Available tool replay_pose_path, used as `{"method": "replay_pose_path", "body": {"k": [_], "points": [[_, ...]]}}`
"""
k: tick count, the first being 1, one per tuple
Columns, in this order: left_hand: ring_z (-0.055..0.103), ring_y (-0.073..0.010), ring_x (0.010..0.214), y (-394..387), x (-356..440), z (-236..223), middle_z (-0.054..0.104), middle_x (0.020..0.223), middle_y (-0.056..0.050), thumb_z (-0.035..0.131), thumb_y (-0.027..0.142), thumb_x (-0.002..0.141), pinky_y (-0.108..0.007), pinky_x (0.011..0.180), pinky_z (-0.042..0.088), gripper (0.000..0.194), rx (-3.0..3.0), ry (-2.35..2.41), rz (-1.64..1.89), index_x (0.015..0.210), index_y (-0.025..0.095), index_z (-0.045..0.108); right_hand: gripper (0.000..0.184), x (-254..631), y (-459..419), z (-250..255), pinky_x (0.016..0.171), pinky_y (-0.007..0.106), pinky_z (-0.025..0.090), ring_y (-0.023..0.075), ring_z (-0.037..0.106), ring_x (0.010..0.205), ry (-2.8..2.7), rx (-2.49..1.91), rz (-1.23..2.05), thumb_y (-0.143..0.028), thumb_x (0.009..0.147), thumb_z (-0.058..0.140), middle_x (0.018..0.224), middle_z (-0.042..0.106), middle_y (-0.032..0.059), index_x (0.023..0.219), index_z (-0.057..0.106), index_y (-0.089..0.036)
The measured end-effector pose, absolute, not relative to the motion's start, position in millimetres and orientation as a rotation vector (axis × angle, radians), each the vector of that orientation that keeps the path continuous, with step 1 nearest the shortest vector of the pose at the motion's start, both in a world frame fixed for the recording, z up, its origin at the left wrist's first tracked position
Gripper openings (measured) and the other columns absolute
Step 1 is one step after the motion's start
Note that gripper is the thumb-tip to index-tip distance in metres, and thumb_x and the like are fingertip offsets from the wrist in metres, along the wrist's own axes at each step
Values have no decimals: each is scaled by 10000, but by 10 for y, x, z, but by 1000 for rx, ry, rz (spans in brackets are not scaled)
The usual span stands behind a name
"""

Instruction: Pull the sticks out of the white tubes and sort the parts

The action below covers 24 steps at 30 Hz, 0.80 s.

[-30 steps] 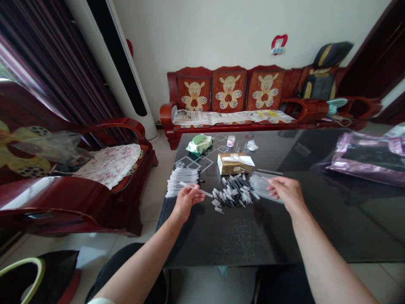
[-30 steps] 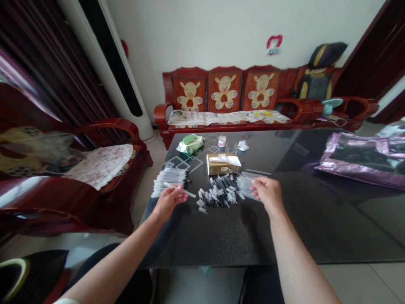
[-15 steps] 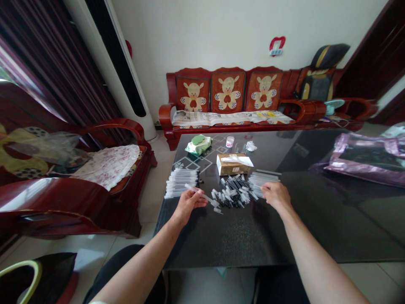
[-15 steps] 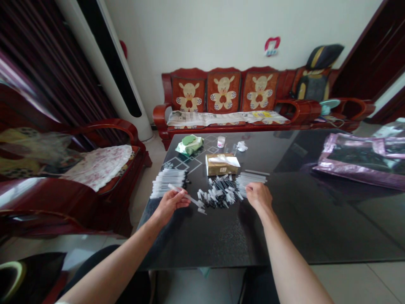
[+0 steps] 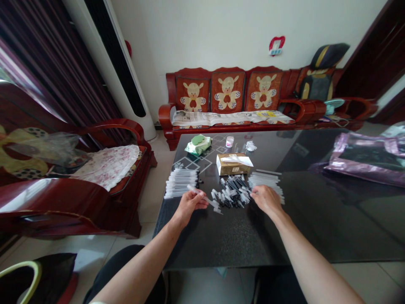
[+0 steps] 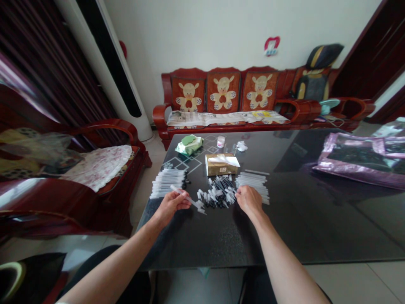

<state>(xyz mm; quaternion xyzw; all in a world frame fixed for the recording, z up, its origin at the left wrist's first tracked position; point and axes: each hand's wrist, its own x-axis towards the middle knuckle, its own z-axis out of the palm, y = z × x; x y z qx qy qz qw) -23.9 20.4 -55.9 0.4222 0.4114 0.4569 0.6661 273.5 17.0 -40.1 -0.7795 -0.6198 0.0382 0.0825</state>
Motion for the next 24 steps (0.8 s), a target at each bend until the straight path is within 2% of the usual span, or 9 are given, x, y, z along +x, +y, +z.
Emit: {"method": "replay_pose_path", "body": {"k": [4,9,15,21,24], "points": [[658,-150,634,194,-226,-544,684,703,-77,707,412,713,-247,610,540,346,962,929,1025,840,103,619,217,2688,194,-434,606,251,385,207,648,822,-1867,-2278,88,-327,797,525,864,720,61,889,710,-259],[656,-149,636,182,-241,-542,682,708,-78,695,410,727,-244,608,539,340,971,916,1022,843,101,615,222,2635,238,-450,582,253,374,211,647,780,-1895,-2334,30,-319,815,498,816,709,81,784,699,-229],[658,-154,641,177,-248,-519,681,711,-82,703,414,718,-252,619,541,348,960,922,1021,846,102,616,228,2741,249,-435,586,255,385,217,652,778,-1816,-2434,-17,-315,803,502,827,710,97,783,705,-213],[658,-159,630,154,-221,-494,681,705,-77,724,419,690,-258,610,540,354,951,917,1014,821,107,620,281,2672,276,-452,650,267,416,211,652,822,-1963,-2203,-22,-292,850,465,903,716,73,1040,670,-269],[659,-162,634,148,-233,-504,682,715,-83,727,423,685,-262,612,540,361,949,914,1014,822,105,625,278,2604,310,-491,641,263,412,208,653,811,-2030,-2197,8,-293,867,451,901,713,76,1035,672,-266]]}}
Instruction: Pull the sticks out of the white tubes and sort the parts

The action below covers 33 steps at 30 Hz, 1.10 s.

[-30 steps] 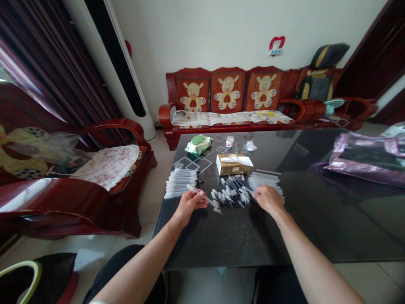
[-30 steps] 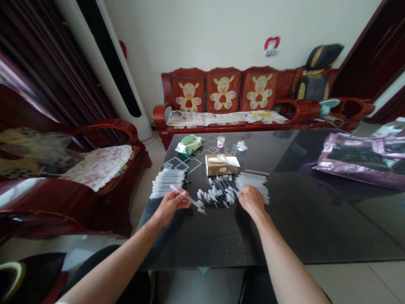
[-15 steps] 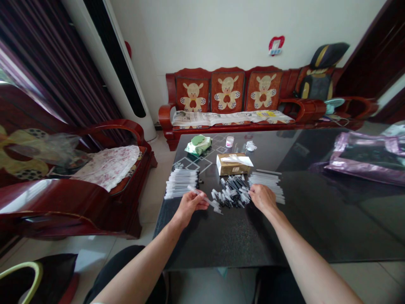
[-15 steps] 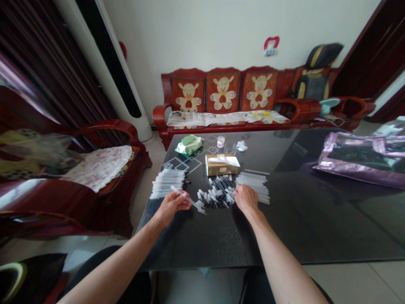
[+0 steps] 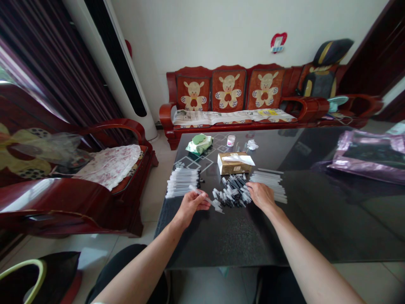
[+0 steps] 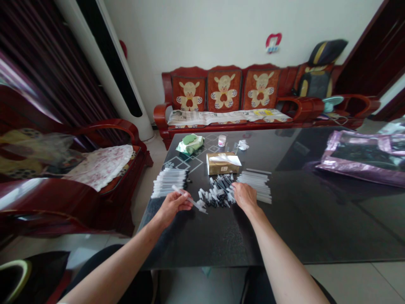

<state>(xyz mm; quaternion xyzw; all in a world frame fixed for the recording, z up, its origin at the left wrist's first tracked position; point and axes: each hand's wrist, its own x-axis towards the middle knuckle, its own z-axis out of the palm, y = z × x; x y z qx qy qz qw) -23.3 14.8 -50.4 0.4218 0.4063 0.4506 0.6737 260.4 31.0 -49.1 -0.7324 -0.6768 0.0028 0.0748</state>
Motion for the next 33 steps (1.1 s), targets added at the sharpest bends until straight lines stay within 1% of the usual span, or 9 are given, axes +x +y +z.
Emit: {"method": "replay_pose_path", "body": {"k": [6,9,14,17,19,22,27,30,33], "points": [[660,-160,644,151,-243,-522,684,724,-85,704,421,715,-259,619,540,354,975,900,1010,845,102,624,231,2609,354,-548,604,245,368,194,649,791,-2051,-2280,-35,-312,871,454,854,709,72,940,656,-222],[659,-159,630,152,-235,-511,685,705,-82,706,423,712,-258,610,538,353,973,908,1011,835,103,622,225,2572,346,-506,596,247,350,196,647,789,-2011,-2259,-47,-315,871,452,840,708,70,938,643,-217],[655,-158,606,153,-219,-508,683,677,-85,729,430,679,-254,596,532,370,943,920,1000,812,102,620,214,2223,204,-456,602,238,345,177,649,777,-2055,-2035,91,-351,877,452,829,715,25,934,634,-253],[658,-158,613,149,-210,-522,686,685,-84,720,429,691,-253,599,532,363,953,918,997,821,105,622,206,1960,98,-499,625,240,351,177,653,786,-2180,-1917,108,-335,877,456,830,717,30,927,632,-241],[659,-157,617,146,-212,-529,687,692,-81,711,427,704,-255,603,534,354,964,920,998,825,107,622,225,1876,71,-518,645,240,357,175,654,793,-2218,-1890,122,-340,879,455,857,719,42,967,631,-230],[657,-155,625,147,-225,-531,685,701,-80,707,422,710,-255,609,537,350,965,912,1000,832,105,620,252,1966,111,-479,654,237,360,169,650,808,-2164,-1928,152,-351,881,448,889,720,37,1007,639,-246],[659,-155,635,155,-230,-536,682,709,-82,703,422,716,-250,610,536,351,968,904,996,838,105,615,220,2420,245,-367,577,241,323,177,637,778,-1961,-2150,97,-289,829,474,818,715,27,841,691,-258],[656,-152,631,153,-216,-545,679,703,-79,701,420,720,-247,608,536,346,974,903,985,835,106,611,214,2557,285,-385,559,242,307,179,631,779,-1942,-2195,98,-293,806,489,808,709,25,812,701,-266],[655,-151,632,148,-211,-548,677,709,-79,703,417,718,-248,609,538,347,974,911,983,835,104,609,220,2541,308,-455,561,245,306,181,629,782,-1971,-2197,100,-333,810,495,822,710,32,830,704,-269]]}}
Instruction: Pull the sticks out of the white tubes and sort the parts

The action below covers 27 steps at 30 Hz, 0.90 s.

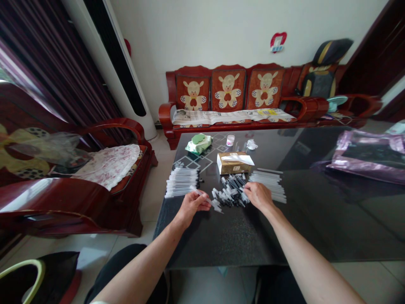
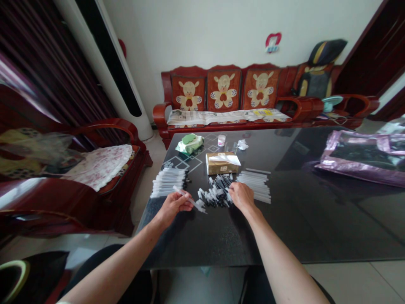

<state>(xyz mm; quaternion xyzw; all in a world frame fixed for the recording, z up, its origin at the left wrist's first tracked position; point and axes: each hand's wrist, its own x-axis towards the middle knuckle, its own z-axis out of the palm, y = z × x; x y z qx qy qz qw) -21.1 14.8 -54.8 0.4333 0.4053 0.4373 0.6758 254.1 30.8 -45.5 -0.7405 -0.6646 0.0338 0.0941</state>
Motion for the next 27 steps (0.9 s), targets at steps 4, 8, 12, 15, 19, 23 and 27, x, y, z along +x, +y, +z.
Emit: {"method": "replay_pose_path", "body": {"k": [4,8,12,15,19,23,27], "points": [[654,-150,633,144,-217,-547,678,713,-75,705,420,715,-254,613,540,351,974,921,984,833,104,608,243,2475,334,-540,573,249,312,185,632,784,-2022,-2209,53,-338,837,468,833,708,51,846,698,-256],[651,-145,626,145,-210,-555,678,710,-71,698,421,722,-250,608,536,353,981,912,979,842,102,604,245,2451,340,-556,570,255,309,189,638,743,-2034,-2229,0,-324,848,458,815,707,65,847,684,-230],[646,-141,611,147,-205,-555,676,691,-70,701,423,718,-250,606,533,359,977,915,972,839,100,602,268,2367,312,-512,571,255,307,185,640,735,-1986,-2197,-5,-345,867,436,792,707,63,871,673,-219],[647,-146,614,151,-209,-553,677,687,-72,703,426,714,-256,608,533,361,972,917,973,838,102,600,253,2224,268,-510,581,247,315,173,642,751,-1985,-2109,64,-349,867,447,798,713,42,862,669,-229],[651,-149,624,150,-201,-566,678,691,-69,702,430,713,-259,614,532,361,978,919,975,840,108,600,237,1991,203,-578,590,242,318,163,647,735,-2039,-2025,95,-326,875,443,800,719,27,872,661,-234],[651,-148,628,138,-188,-576,678,696,-69,704,429,711,-256,613,531,363,980,917,964,841,106,600,251,1922,188,-575,614,240,331,168,646,748,-2074,-1985,71,-365,876,453,805,718,41,944,651,-226],[651,-152,624,132,-194,-560,676,690,-71,717,433,693,-256,606,532,375,967,922,968,829,105,599,229,2197,238,-446,601,233,327,163,636,777,-2010,-2029,123,-319,857,462,834,715,26,871,679,-243]]}}
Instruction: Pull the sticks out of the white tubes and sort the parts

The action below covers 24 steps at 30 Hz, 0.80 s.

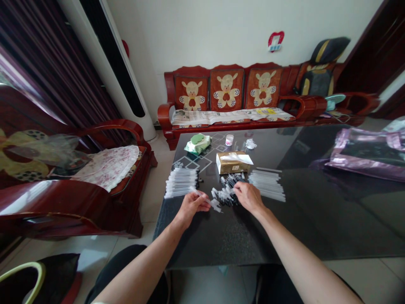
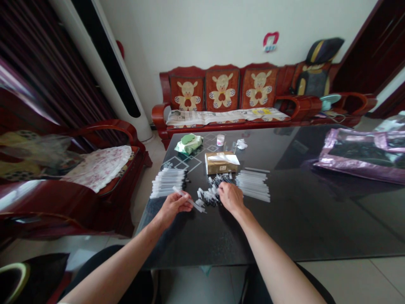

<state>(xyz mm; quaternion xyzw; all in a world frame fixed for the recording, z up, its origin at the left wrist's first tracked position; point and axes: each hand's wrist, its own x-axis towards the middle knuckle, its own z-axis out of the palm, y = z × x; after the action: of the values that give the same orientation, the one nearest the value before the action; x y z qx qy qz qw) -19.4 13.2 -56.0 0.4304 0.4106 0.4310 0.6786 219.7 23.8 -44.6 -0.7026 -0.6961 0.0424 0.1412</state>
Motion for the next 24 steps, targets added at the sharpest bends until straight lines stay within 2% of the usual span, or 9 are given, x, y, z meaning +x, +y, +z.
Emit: {"method": "replay_pose_path", "body": {"k": [5,10,14,20,24], "points": [[648,-148,621,143,-191,-558,674,686,-69,716,432,696,-253,607,533,371,968,920,966,826,105,602,179,2608,272,-342,561,231,318,163,619,751,-1910,-2164,206,-318,778,534,788,700,18,740,691,-241],[648,-144,617,150,-190,-603,676,690,-73,697,432,717,-254,610,534,363,983,916,959,839,104,599,169,2589,257,-381,546,242,308,188,622,746,-2007,-2230,255,-374,705,599,757,691,39,694,683,-228],[651,-145,619,142,-203,-607,681,698,-76,696,435,718,-249,606,532,364,984,908,965,844,107,600,151,2500,259,-419,534,249,291,194,626,737,-2057,-2264,237,-337,697,598,775,693,59,713,685,-214],[650,-146,609,122,-193,-550,676,682,-69,717,433,693,-248,598,534,372,969,920,965,831,107,600,163,2506,276,-438,550,231,312,168,619,747,-2036,-2138,286,-336,745,557,748,687,24,701,667,-225],[651,-152,611,128,-196,-546,676,680,-69,726,434,681,-252,594,533,378,959,927,962,826,110,597,157,2523,278,-442,542,239,305,176,621,745,-2024,-2194,240,-295,750,544,748,687,35,697,668,-216]]}}
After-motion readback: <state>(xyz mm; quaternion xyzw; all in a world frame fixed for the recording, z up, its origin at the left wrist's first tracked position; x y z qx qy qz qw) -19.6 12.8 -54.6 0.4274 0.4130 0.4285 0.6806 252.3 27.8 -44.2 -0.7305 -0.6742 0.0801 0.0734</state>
